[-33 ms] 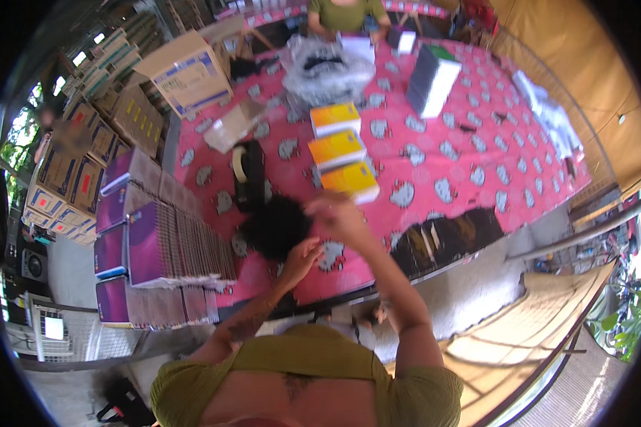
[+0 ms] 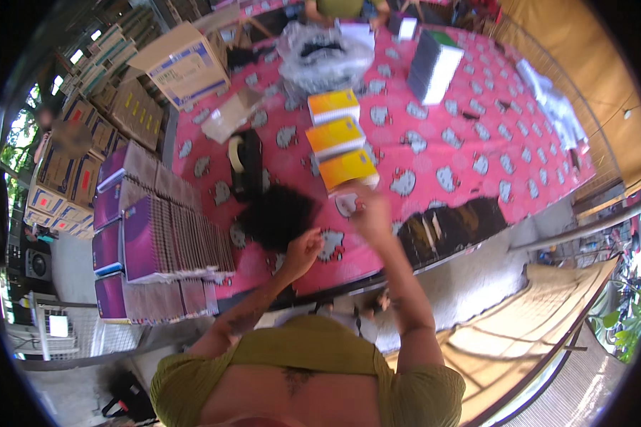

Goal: The person organizes yellow booklets by hand, sliding them into a sequence on a table and checking their alignment.

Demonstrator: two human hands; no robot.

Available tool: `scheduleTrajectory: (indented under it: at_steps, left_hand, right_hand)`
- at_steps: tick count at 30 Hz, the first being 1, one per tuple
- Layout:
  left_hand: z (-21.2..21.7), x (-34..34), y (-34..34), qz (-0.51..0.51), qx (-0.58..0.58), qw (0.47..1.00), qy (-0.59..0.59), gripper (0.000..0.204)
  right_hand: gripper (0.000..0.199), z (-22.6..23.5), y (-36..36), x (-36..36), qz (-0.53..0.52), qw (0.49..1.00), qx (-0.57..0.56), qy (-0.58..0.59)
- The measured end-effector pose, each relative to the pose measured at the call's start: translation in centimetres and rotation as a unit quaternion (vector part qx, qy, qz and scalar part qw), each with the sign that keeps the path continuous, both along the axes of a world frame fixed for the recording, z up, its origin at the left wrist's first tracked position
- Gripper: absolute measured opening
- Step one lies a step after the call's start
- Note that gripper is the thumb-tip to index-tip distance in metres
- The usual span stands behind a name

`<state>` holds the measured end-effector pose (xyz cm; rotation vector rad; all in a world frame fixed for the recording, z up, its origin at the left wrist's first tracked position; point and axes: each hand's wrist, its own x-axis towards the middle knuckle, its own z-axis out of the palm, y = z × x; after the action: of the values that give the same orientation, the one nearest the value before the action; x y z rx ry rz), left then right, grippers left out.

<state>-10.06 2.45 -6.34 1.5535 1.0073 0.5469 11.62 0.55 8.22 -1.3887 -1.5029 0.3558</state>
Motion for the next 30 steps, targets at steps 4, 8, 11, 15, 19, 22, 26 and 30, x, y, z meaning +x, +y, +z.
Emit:
scheduleTrajectory:
  at_steps: [4, 8, 11, 15, 19, 22, 26, 30]
  left_hand:
    - [3.0, 2.7, -2.5, -0.041, 0.393, 0.901, 0.177, 0.046]
    - [3.5, 4.0, -4.1, -0.006, 0.432, 0.849, 0.305, 0.047]
    - [2.1, 5.6, -4.6, 0.006, 0.458, 0.815, 0.353, 0.048]
    - [0.4, 5.6, -4.8, 0.009, 0.470, 0.794, 0.385, 0.041]
    - [0.7, 8.5, -4.4, -0.017, 0.449, 0.809, 0.378, 0.045]
    - [0.9, 8.4, -5.1, -0.029, 0.464, 0.802, 0.376, 0.045]
    - [0.8, 9.5, -5.0, -0.026, 0.470, 0.803, 0.364, 0.041]
    - [0.5, 8.2, -4.9, -0.022, 0.459, 0.809, 0.366, 0.046]
  right_hand:
    - [0.014, -5.3, -13.3, 14.7, -0.394, 0.877, 0.164, 0.221]
    - [0.034, -18.8, -23.5, 25.5, -0.541, 0.709, 0.124, 0.436]
    - [0.047, -32.0, -27.0, 29.4, -0.533, 0.684, 0.006, 0.498]
    - [0.031, -40.1, -18.9, 32.5, -0.428, 0.644, -0.088, 0.628]
    - [0.042, -47.8, -15.6, 35.1, -0.334, 0.587, 0.020, 0.737]
    - [0.044, -49.3, -14.2, 33.8, -0.332, 0.525, 0.043, 0.782]
    - [0.045, -51.3, -14.7, 32.6, -0.335, 0.479, 0.091, 0.806]
    - [0.047, -52.3, -15.3, 30.9, -0.328, 0.460, 0.111, 0.818]
